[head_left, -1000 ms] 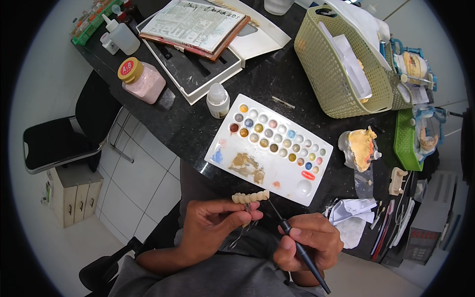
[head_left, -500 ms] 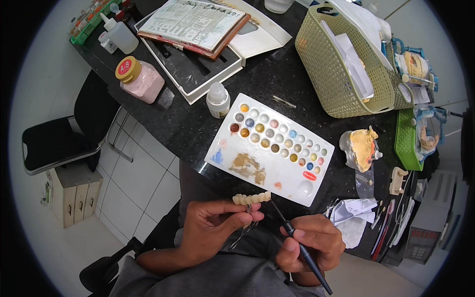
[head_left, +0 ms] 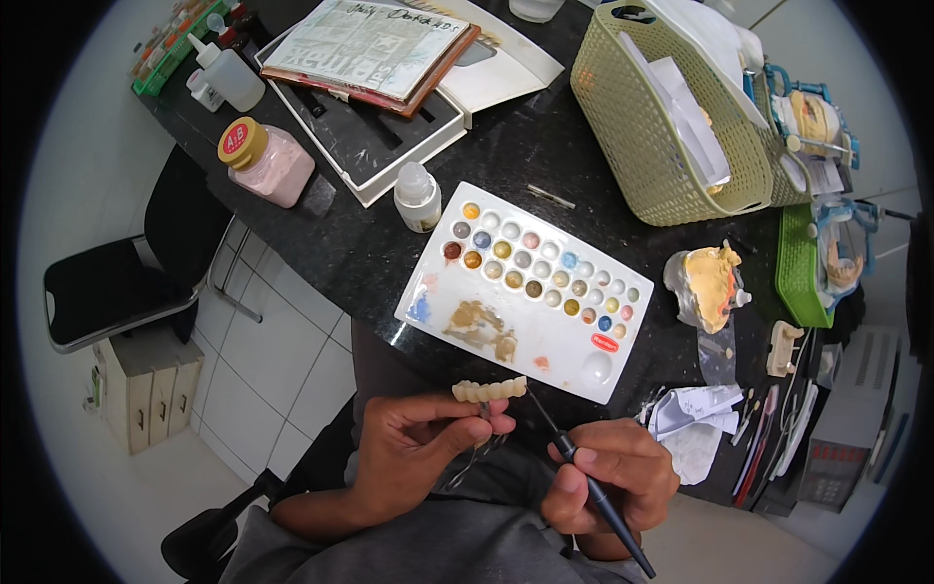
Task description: The person uses a brush to apply stains from a palette onto a dental bridge held by a clamp. The person dips the brush into various color wells on the palette, applies the liquid to the prosthetic teeth, and occasionally wipes the brush on a white cloth.
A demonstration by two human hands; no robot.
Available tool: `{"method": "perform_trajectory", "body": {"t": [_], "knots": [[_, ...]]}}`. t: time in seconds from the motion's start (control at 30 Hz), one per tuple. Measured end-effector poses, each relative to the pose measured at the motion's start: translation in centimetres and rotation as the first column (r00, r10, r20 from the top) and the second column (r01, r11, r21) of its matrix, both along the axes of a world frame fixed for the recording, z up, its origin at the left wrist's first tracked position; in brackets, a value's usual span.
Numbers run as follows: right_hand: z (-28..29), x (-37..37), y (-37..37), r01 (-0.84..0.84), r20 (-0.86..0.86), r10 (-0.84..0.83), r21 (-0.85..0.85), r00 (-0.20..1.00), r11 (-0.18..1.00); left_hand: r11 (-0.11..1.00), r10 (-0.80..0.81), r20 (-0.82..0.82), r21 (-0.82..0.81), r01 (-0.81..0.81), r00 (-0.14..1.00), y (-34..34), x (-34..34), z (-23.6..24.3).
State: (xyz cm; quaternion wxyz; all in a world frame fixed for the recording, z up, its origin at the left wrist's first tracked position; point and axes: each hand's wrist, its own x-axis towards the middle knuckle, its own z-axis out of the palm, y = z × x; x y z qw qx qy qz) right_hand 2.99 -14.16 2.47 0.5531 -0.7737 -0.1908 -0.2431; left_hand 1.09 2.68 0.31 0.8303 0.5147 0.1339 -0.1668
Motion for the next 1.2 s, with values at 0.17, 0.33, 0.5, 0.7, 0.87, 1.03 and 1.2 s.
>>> {"method": "perform_trajectory", "body": {"t": [0.17, 0.33, 0.5, 0.7, 0.87, 1.03, 1.2], "knots": [[-0.13, 0.11, -0.02, -0.012, 0.026, 0.012, 0.013, 1.000, 1.000, 1.000, -0.008, 0.015, 0.010, 0.008, 1.000, 0.06, 0.02, -0.02], [-0.18, 0.08, 0.05, -0.005, 0.031, 0.004, 0.016, 1.000, 1.000, 1.000, 0.005, 0.044, -0.006, -0.004, 0.999, 0.07, -0.11, -0.32], [-0.39, 0.15, -0.17, -0.021, 0.059, 0.020, 0.007, 0.998, 1.000, 1.000, 0.022, 0.026, -0.013, -0.022, 0.999, -0.06, -0.14, -0.12], [0.30, 0.02, -0.52, -0.035, 0.005, 0.035, 0.038, 0.999, 0.999, 0.999, 0.015, 0.044, 0.033, -0.016, 0.999, 0.06, -0.31, -0.43], [0.37, 0.19, -0.79, -0.026, -0.024, 0.028, 0.059, 0.999, 0.998, 0.998, 0.011, 0.092, 0.058, -0.016, 0.996, -0.04, -0.25, -0.64], [0.37, 0.08, -0.86, -0.023, -0.039, 0.024, 0.022, 0.999, 0.999, 0.999, 0.026, 0.104, 0.041, -0.030, 0.994, -0.24, -0.24, -0.54], [0.49, -0.25, -0.93, -0.025, -0.051, 0.026, 0.034, 0.998, 0.999, 0.998, 0.033, 0.120, 0.040, -0.038, 0.992, -0.27, -0.45, -0.69]]}}
